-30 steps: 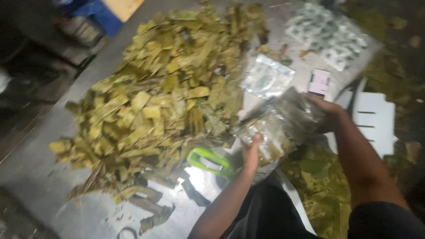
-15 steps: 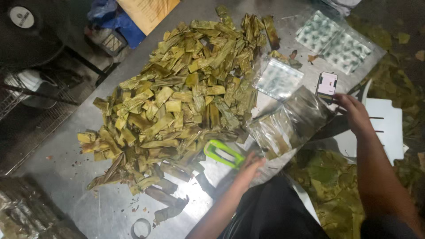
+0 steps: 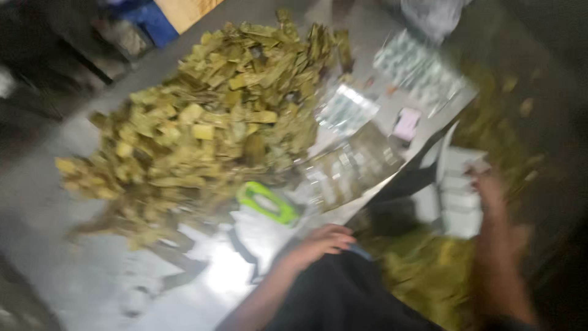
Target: The person packs dried leaf bundles into clear plastic bags on a metal table, folds the bag edges, and seals them with a tape dispenser. The sealed packages are stacked on the table while loose leaf pieces remain scattered on the floor.
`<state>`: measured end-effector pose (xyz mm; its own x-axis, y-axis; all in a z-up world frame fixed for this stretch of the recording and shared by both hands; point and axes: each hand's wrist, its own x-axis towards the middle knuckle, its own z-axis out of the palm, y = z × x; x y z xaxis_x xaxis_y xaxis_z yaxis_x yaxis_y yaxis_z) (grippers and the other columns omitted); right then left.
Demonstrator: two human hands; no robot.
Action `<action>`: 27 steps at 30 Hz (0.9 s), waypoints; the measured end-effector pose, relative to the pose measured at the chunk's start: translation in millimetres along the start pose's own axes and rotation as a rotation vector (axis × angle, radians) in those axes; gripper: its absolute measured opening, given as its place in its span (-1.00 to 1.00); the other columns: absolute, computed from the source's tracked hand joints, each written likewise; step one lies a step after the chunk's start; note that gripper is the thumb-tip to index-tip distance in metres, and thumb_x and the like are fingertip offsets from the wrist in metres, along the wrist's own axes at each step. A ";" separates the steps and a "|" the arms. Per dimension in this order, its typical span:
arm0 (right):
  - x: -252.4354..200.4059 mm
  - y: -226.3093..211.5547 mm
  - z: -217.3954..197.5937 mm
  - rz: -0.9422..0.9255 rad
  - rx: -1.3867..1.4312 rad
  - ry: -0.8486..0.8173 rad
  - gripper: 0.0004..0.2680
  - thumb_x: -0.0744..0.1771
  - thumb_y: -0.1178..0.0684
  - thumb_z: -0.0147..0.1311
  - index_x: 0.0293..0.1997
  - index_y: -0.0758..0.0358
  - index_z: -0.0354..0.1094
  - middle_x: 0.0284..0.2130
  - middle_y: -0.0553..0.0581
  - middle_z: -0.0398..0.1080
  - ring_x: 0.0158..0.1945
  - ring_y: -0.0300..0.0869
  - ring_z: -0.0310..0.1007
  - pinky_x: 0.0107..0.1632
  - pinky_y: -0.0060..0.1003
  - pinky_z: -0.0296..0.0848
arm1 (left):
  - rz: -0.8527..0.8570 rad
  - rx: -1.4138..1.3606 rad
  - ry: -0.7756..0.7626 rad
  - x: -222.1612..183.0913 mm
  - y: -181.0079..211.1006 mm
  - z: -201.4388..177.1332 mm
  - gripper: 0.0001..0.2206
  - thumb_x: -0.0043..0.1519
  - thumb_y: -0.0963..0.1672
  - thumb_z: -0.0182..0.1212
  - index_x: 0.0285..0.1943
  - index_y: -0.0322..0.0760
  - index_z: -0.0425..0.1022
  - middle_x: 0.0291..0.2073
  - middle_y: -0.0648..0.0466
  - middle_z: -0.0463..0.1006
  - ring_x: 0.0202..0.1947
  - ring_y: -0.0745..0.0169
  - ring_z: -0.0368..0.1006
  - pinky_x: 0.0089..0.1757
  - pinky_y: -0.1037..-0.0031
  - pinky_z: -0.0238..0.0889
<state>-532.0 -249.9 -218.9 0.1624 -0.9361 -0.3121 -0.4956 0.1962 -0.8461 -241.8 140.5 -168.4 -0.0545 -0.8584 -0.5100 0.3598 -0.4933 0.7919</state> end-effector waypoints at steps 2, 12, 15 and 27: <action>31.7 4.4 11.4 -0.151 0.284 -0.243 -0.51 0.42 -0.24 -0.07 0.51 0.20 0.09 0.30 0.21 0.32 0.11 -0.12 0.41 -0.18 -0.21 0.44 | 0.054 -0.154 0.107 35.1 15.3 9.5 -0.52 0.27 0.00 0.17 0.33 -0.26 0.38 0.08 0.05 0.60 0.08 0.24 0.51 0.07 0.41 0.31; 41.2 57.8 59.3 -0.147 -0.237 -0.395 -0.36 0.18 -0.01 0.25 0.40 0.35 0.06 0.03 0.41 0.47 0.06 0.12 0.51 0.08 -0.07 0.46 | 0.278 -0.275 0.668 28.2 -36.0 8.6 -0.51 0.22 -0.02 0.19 0.30 -0.34 0.43 0.11 -0.08 0.58 0.09 0.07 0.50 0.11 0.29 0.30; 71.0 60.5 44.7 -0.323 -0.330 -0.452 -0.34 0.15 0.07 0.24 0.40 0.32 0.03 -0.01 0.42 0.45 0.05 0.13 0.48 0.04 -0.04 0.45 | 0.184 -0.510 0.813 5.3 -51.3 9.3 -0.51 0.20 -0.01 0.17 0.29 -0.30 0.41 0.12 -0.06 0.59 0.13 0.07 0.48 0.10 0.24 0.30; -46.0 145.0 -28.9 0.190 -0.673 -0.503 -0.34 0.20 0.01 0.27 0.46 0.15 0.01 0.06 0.31 0.40 0.07 0.12 0.50 0.07 -0.02 0.52 | 0.345 0.130 0.402 90.3 59.9 22.5 -0.61 0.25 -0.10 0.26 0.26 -0.29 0.47 0.19 0.03 0.51 0.27 0.20 0.36 0.22 0.35 0.17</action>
<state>-635.9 -186.9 -314.7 0.3052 -0.6331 -0.7113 -0.9271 -0.0270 -0.3737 -246.2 30.3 -159.5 0.4161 -0.8647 -0.2812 0.1738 -0.2279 0.9580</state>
